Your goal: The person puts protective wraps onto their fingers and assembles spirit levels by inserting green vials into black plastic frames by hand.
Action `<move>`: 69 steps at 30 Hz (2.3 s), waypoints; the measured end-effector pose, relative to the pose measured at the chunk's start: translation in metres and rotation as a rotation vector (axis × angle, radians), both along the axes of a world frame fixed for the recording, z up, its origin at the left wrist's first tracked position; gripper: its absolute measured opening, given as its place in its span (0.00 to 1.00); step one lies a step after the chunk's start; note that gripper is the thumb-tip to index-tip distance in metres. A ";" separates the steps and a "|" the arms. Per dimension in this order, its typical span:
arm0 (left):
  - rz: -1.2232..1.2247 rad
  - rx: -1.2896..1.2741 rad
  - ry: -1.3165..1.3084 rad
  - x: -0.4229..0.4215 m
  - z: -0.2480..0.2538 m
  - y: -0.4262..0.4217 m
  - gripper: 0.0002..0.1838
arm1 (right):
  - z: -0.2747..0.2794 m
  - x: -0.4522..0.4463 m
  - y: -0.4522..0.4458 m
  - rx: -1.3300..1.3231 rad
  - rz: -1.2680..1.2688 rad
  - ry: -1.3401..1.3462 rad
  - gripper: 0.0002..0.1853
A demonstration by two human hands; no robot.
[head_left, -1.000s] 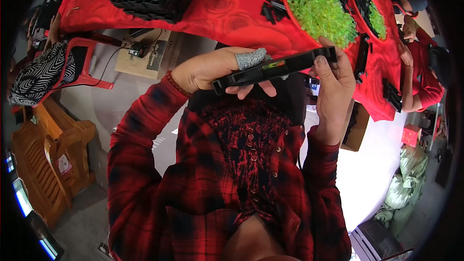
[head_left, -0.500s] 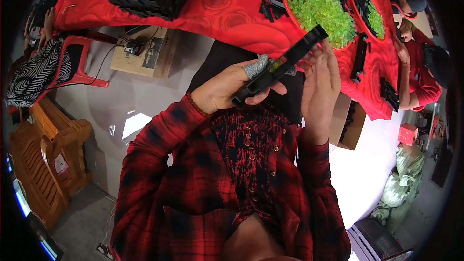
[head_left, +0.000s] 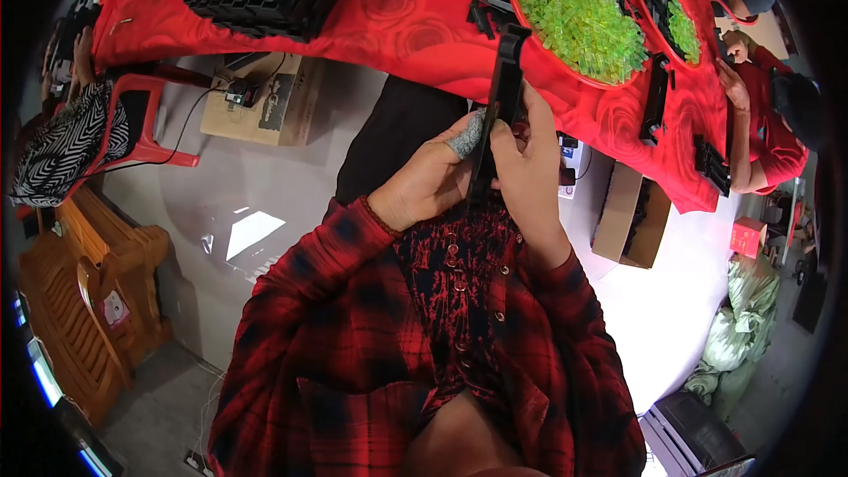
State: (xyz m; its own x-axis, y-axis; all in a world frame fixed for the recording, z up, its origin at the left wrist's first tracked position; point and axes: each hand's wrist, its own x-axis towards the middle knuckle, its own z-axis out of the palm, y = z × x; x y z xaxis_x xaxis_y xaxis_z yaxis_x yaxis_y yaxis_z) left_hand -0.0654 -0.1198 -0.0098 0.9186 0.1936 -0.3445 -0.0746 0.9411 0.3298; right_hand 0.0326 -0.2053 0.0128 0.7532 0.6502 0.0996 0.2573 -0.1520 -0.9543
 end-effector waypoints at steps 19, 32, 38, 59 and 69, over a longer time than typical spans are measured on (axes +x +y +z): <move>0.118 0.000 0.048 0.002 -0.011 0.009 0.19 | -0.004 -0.002 0.028 -0.154 0.007 -0.056 0.24; 0.173 0.054 0.239 -0.007 -0.010 0.016 0.19 | -0.015 -0.006 0.049 -0.165 0.079 -0.084 0.23; 0.112 0.044 0.204 -0.006 -0.012 0.047 0.23 | 0.010 0.030 0.059 -0.166 0.388 0.547 0.22; 0.153 0.374 0.238 0.023 0.011 0.087 0.25 | -0.047 0.092 0.105 -0.475 0.001 -0.979 0.09; 0.155 0.449 0.282 0.033 0.012 0.092 0.28 | -0.015 0.099 0.095 -0.014 0.064 0.549 0.10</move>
State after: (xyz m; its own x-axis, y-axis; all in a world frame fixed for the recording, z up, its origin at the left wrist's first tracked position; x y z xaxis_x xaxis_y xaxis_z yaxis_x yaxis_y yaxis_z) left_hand -0.0322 -0.0281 0.0022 0.7516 0.5040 -0.4256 -0.0521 0.6885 0.7233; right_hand 0.1312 -0.1107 -0.0024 0.6511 0.6950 -0.3052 -0.2681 -0.1656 -0.9491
